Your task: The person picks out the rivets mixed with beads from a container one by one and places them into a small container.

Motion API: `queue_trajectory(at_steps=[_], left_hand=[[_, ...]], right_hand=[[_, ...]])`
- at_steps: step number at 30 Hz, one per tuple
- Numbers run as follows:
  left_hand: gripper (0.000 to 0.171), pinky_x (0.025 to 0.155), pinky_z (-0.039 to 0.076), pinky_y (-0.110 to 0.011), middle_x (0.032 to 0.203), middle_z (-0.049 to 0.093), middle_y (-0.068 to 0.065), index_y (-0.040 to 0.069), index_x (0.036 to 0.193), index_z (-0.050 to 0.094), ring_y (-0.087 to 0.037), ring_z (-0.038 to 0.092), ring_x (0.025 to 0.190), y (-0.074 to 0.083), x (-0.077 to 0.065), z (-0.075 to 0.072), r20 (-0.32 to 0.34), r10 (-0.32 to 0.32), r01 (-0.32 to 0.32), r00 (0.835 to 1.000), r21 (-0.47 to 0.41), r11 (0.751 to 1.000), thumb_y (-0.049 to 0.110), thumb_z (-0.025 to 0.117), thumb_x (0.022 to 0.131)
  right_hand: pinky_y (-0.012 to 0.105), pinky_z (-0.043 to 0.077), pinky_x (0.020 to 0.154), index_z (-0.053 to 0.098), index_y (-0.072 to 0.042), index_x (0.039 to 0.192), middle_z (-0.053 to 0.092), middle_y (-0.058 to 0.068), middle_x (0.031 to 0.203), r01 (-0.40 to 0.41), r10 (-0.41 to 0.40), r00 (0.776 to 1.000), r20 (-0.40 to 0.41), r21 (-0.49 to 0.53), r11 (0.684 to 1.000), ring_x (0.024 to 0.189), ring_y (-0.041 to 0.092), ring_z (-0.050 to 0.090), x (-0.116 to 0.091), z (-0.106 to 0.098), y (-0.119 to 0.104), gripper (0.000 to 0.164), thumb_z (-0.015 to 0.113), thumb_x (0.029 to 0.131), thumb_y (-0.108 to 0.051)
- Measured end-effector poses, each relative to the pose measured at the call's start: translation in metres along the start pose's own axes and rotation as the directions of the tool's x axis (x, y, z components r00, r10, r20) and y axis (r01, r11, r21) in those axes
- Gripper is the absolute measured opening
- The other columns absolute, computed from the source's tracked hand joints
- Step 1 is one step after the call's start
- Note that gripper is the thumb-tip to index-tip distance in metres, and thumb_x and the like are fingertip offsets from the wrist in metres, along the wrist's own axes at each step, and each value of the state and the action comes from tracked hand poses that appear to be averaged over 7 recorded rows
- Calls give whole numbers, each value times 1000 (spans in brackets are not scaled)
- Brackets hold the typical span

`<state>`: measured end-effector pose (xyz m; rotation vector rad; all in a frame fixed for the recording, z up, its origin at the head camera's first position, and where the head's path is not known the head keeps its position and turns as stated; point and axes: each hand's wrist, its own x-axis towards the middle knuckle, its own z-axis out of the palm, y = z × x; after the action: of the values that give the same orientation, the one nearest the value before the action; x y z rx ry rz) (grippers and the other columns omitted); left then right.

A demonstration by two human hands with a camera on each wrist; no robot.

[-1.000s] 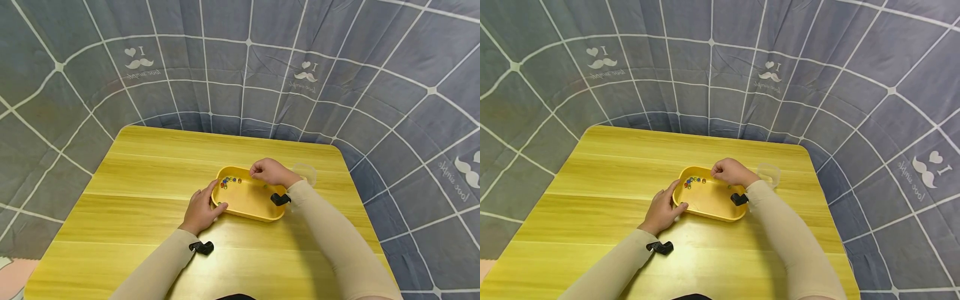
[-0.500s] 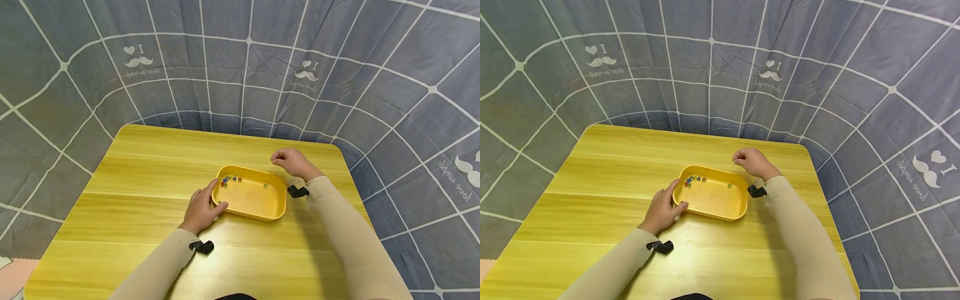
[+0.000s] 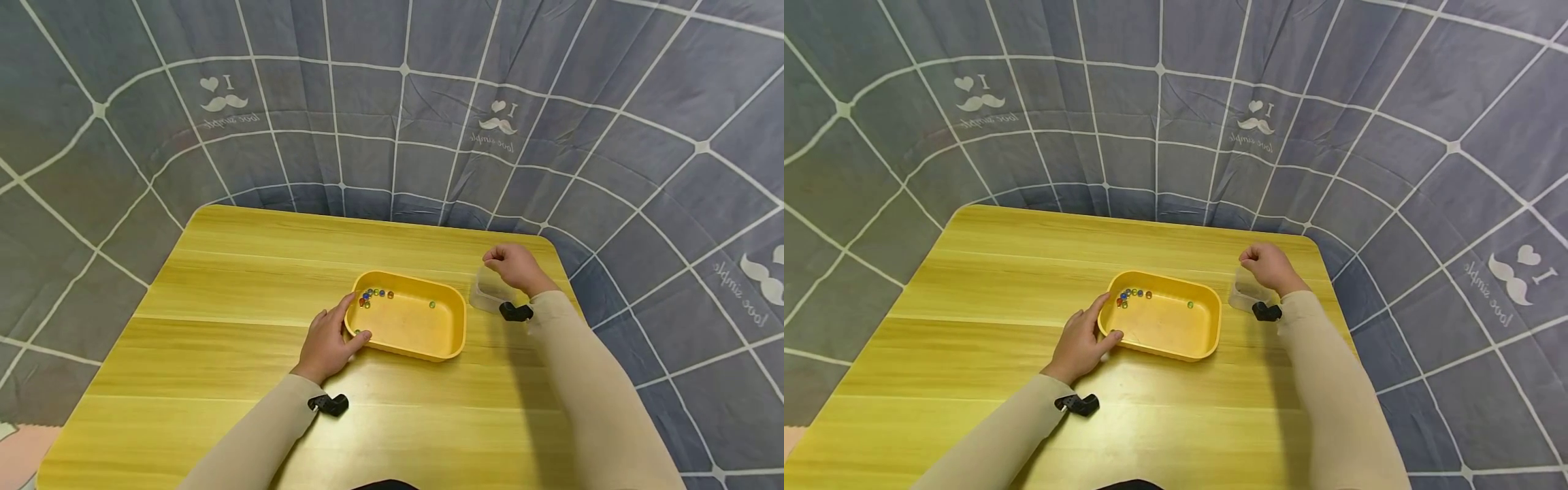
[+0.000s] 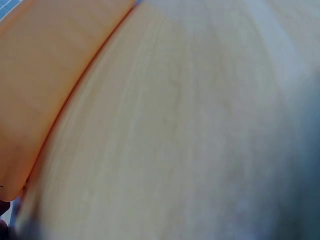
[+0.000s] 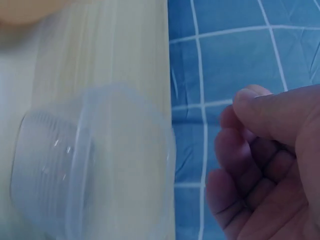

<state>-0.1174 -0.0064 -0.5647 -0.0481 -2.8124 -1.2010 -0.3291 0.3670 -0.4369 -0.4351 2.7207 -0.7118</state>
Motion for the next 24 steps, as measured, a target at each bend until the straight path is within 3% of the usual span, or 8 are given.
queue_trajectory(at_steps=[5,13,24], left_hand=[[86,130,23,-57,153,60,-12,23,167,31,-34,55,143,-1,0,1,0,-6,6,1000,8,1000,58,67,97],[86,131,23,-56,153,60,-12,24,167,30,-34,55,143,0,1,1,5,-10,10,1000,14,1000,59,66,98],[86,131,23,-57,153,59,-13,23,167,31,-35,55,143,4,2,0,4,-11,11,1000,2,1000,58,66,97]], right_hand=[[50,55,93,72,1,124,70,22,124,-26,27,999,19,-30,999,100,32,62,-3,-2,16,28,58,108,-17],[50,57,92,72,4,126,72,23,123,-58,62,996,66,-65,996,110,37,68,-2,0,37,31,61,106,-17],[55,57,98,72,4,126,73,23,124,-39,45,996,77,-70,997,115,42,68,0,4,39,31,61,106,-17]])
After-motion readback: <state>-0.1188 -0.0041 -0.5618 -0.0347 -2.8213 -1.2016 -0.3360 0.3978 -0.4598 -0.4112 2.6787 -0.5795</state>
